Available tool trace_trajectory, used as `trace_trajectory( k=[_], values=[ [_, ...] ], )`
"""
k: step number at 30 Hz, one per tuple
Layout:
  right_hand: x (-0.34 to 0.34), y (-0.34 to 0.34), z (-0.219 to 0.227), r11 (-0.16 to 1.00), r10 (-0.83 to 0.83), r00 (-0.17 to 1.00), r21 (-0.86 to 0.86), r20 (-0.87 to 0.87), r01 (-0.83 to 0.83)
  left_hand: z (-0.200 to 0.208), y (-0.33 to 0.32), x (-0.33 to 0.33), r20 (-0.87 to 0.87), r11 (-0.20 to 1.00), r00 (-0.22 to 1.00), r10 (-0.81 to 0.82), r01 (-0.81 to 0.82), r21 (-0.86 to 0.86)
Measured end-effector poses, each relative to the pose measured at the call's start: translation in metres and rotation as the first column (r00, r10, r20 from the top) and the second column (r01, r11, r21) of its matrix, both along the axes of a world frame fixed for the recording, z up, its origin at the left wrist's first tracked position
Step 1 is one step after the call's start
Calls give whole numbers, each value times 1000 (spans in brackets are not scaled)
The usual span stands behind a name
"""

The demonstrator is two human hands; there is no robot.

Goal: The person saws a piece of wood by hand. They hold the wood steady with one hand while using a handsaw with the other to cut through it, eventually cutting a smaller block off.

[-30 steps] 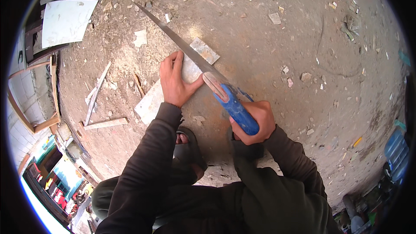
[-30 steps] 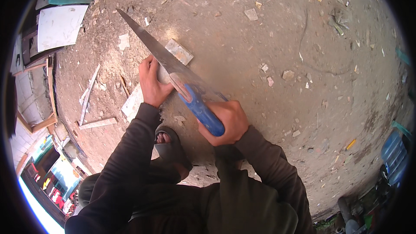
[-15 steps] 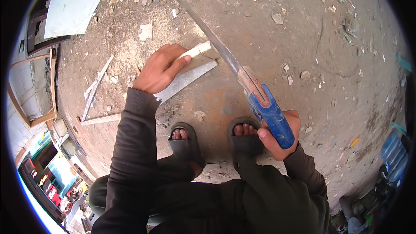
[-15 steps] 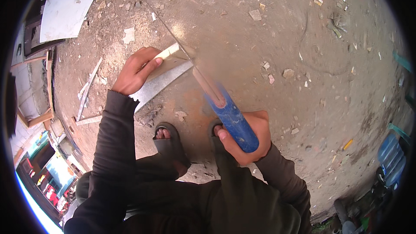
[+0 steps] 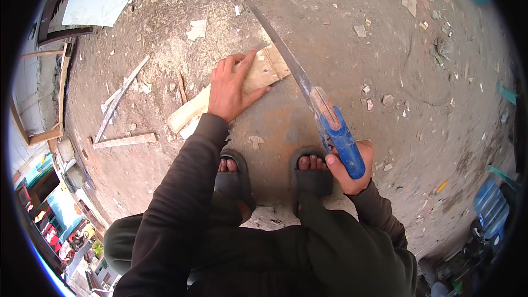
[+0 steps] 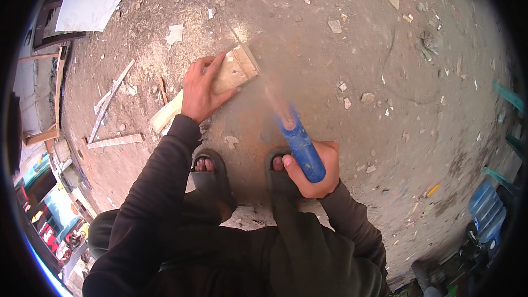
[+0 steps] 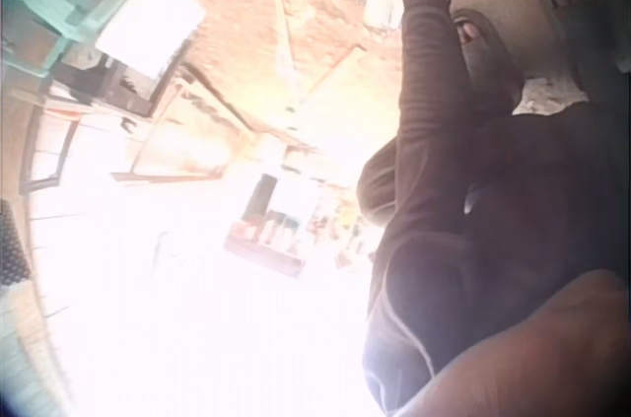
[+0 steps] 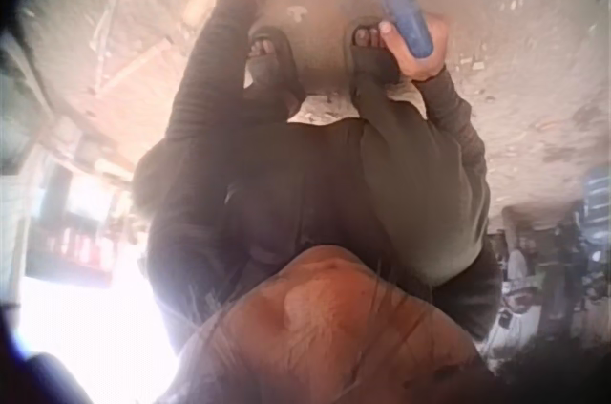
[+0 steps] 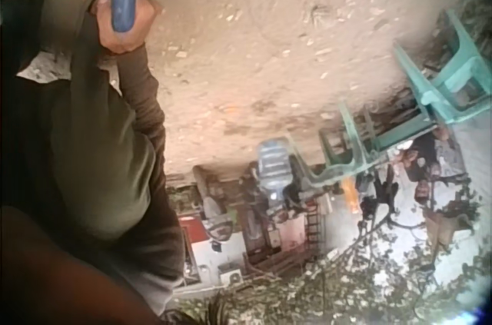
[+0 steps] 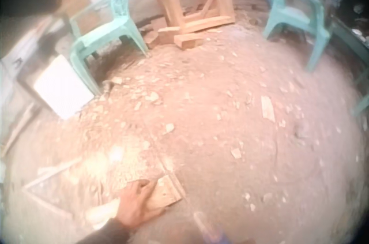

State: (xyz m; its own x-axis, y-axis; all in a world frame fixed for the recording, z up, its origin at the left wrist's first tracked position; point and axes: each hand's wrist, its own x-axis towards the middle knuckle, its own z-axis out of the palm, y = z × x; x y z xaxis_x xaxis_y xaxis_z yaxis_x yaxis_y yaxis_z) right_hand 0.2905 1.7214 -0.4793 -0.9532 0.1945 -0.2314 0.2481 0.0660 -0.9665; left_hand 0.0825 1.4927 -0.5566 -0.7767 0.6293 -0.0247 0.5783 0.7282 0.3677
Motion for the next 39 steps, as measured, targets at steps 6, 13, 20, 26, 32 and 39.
trace_trajectory(
  k=[6,13,20,26,32,39],
  values=[
    [-10,-11,-11,998,16,995,60,-103,-10,-3,17,-3,-7,998,999,-53,53,35],
    [-11,-14,-24,995,16,998,101,-62,-9,-14,15,6,-47,996,999,26,-22,92],
    [-8,-27,-24,992,26,996,125,-81,-16,-17,11,0,-37,995,999,-22,26,98],
    [-1,-40,-25,980,55,994,198,-90,-36,-17,9,-3,-35,997,998,-51,52,55],
    [4,-48,-42,976,96,980,208,-172,-59,-18,9,-1,-43,997,998,-35,38,61],
    [4,-41,-46,986,32,989,168,-146,-7,-19,11,-4,-59,998,997,-44,47,41]
  ],
)
